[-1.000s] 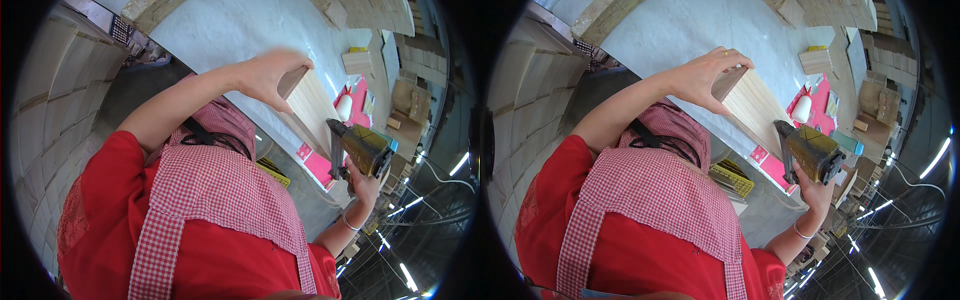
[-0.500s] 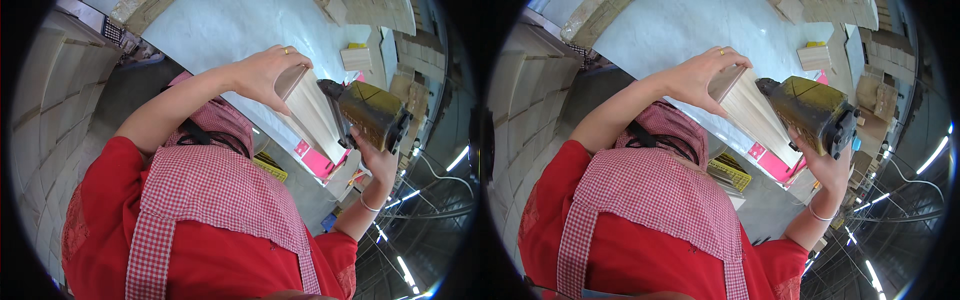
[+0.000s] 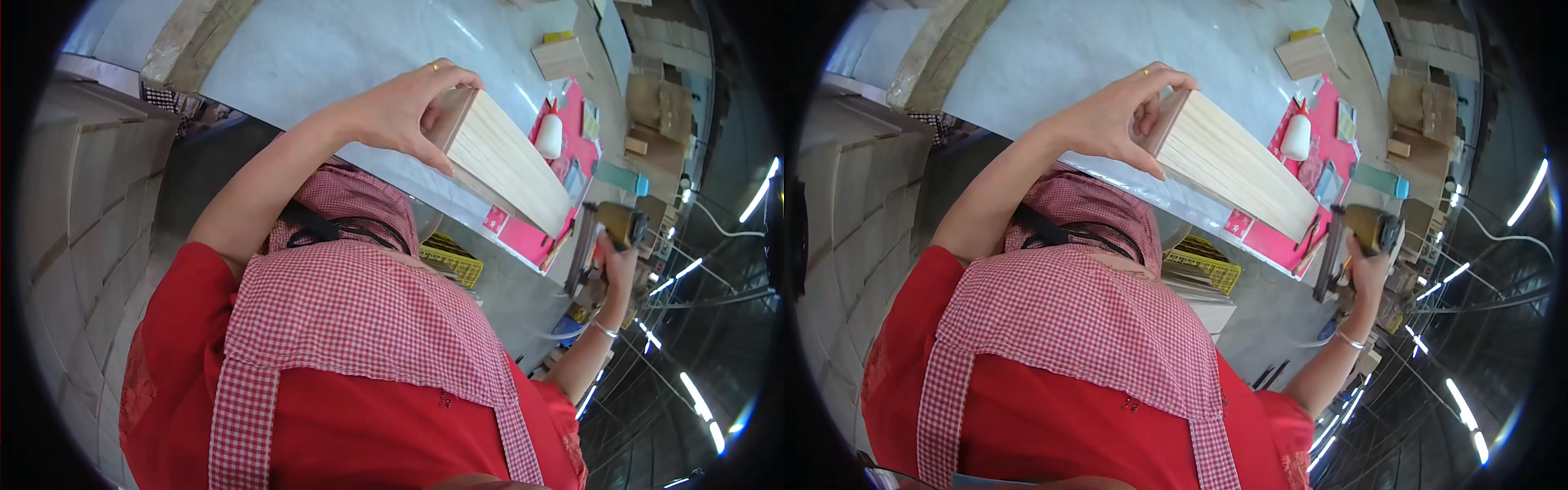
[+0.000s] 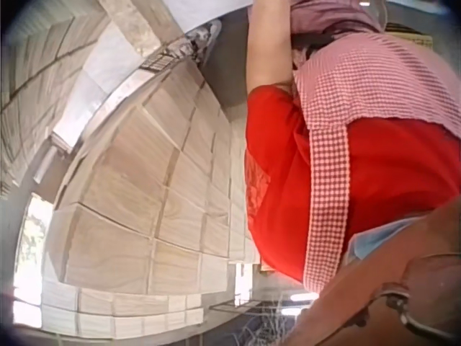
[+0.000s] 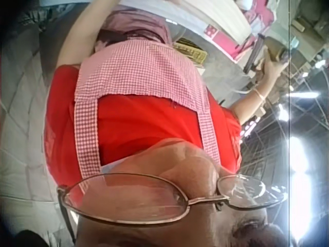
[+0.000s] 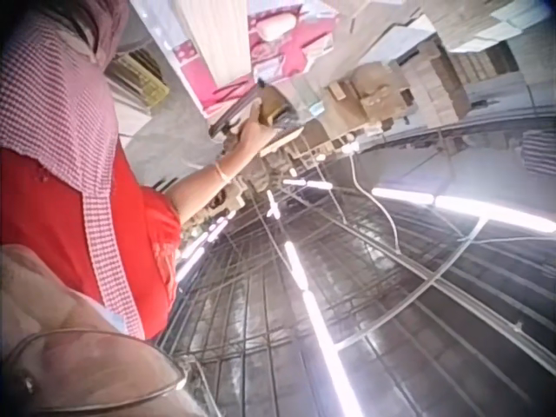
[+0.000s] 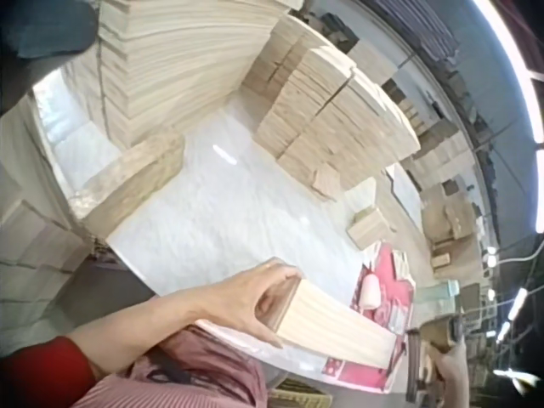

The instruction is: Assembling wooden boxes by applying glue to the edges and using a pneumatic nail gun to join wood panels.

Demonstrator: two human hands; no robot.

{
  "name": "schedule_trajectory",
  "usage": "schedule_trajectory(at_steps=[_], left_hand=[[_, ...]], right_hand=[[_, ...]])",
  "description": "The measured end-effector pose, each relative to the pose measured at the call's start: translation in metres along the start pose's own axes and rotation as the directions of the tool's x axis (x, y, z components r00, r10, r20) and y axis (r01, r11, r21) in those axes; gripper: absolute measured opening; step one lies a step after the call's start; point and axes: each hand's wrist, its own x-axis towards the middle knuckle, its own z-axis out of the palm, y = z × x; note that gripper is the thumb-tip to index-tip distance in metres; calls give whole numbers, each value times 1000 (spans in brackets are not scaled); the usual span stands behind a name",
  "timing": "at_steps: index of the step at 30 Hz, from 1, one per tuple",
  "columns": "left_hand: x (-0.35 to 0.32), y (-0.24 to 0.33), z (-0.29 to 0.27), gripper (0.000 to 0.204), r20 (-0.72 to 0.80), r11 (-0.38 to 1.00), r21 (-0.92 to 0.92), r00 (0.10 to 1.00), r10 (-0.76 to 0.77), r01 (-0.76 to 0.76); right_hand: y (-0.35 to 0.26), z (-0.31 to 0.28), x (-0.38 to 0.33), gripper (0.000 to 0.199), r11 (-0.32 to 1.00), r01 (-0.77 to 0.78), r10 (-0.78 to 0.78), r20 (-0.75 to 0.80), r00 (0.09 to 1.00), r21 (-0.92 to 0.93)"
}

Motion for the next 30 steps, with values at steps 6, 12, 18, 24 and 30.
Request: schedule_trajectory(at_steps=[6, 12, 18, 24, 30], left_hand=[[1, -8, -4, 100, 43, 999, -38, 999, 11, -9], [1, -8, -4, 103, 26, 997, -71, 999, 23, -21], [2, -12, -2, 105, 15, 996, -85, 1000, -10, 11], [2, -16, -3, 107, 20, 995, -95, 1000, 7, -5], [5, -13, -5, 105, 45, 995, -96, 999, -15, 19]], right_hand=[[-11, 30, -40, 20, 984, -154, 139, 157, 978, 91], [-5, 30, -40, 21, 974, -201, 178, 195, 965, 105], [-8, 28, -38, 21, 975, -204, 184, 196, 963, 88], [-8, 27, -38, 21, 974, -208, 186, 208, 960, 88], [-12, 27, -40, 20, 972, -227, 210, 200, 957, 67]])
